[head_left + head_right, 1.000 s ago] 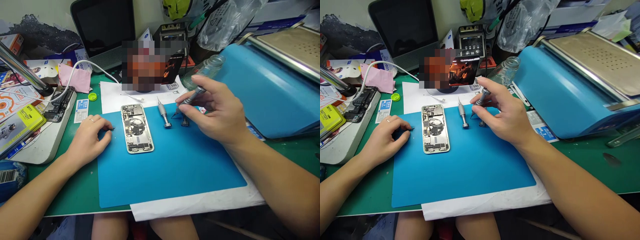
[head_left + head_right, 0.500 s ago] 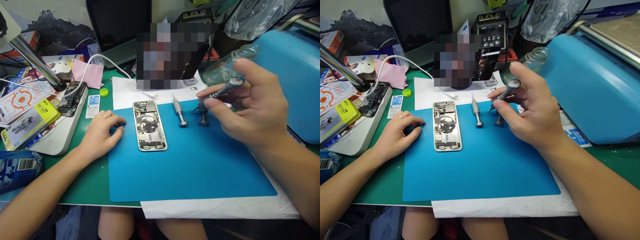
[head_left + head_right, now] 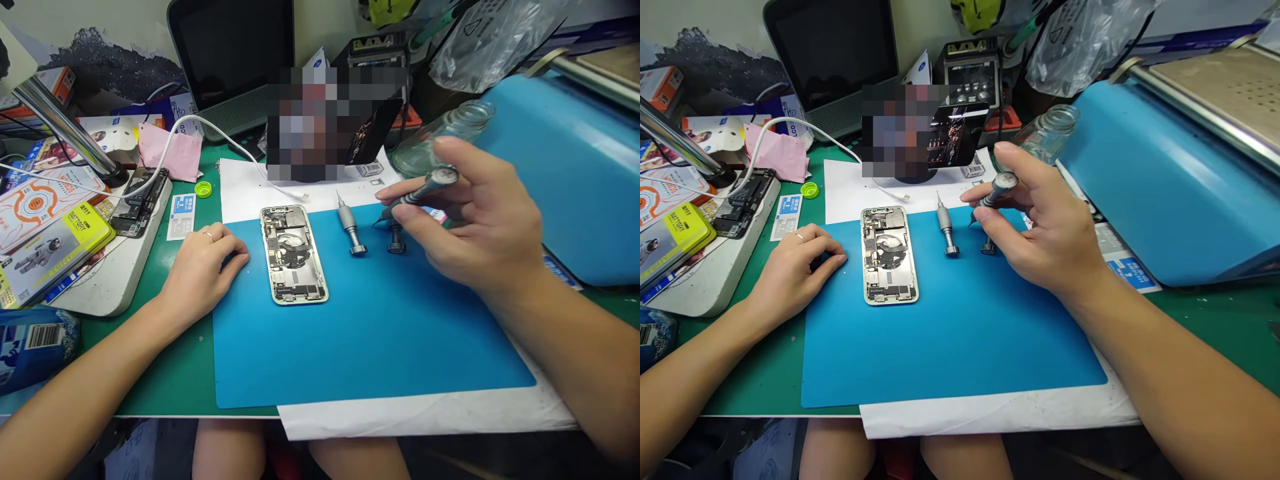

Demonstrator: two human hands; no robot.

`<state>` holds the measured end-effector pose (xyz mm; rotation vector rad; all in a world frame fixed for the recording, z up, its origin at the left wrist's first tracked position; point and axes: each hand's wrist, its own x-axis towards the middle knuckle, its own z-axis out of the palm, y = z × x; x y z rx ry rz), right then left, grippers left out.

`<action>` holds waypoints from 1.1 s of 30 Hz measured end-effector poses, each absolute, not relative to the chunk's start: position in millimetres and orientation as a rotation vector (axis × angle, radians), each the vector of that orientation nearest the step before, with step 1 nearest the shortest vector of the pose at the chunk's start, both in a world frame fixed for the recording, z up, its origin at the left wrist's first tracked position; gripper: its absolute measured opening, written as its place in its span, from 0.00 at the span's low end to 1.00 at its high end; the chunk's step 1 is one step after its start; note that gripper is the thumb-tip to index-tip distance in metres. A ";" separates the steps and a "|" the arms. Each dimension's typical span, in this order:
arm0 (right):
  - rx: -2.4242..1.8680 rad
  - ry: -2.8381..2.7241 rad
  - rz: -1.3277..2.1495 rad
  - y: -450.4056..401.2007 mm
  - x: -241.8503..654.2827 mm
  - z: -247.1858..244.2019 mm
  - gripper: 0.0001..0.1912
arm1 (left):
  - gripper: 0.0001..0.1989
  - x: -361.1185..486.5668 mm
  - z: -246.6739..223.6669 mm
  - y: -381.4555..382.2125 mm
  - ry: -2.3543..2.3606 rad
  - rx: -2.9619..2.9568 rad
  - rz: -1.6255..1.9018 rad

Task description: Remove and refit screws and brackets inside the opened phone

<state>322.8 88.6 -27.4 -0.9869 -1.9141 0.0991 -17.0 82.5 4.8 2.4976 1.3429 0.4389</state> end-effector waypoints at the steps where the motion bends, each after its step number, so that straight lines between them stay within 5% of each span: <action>1: -0.986 -1.915 0.099 88.9 322.9 -27.2 0.42 | 0.08 -16.9 4.9 82.2 1.336 2.500 0.437; 17: -0.871 -1.858 0.075 99.6 330.0 -32.3 0.39 | 0.05 -11.7 9.7 69.8 1.204 2.494 0.671; 33: -0.878 -1.911 0.072 92.4 320.7 -27.6 0.46 | 0.06 -9.3 8.0 66.6 1.122 2.515 0.711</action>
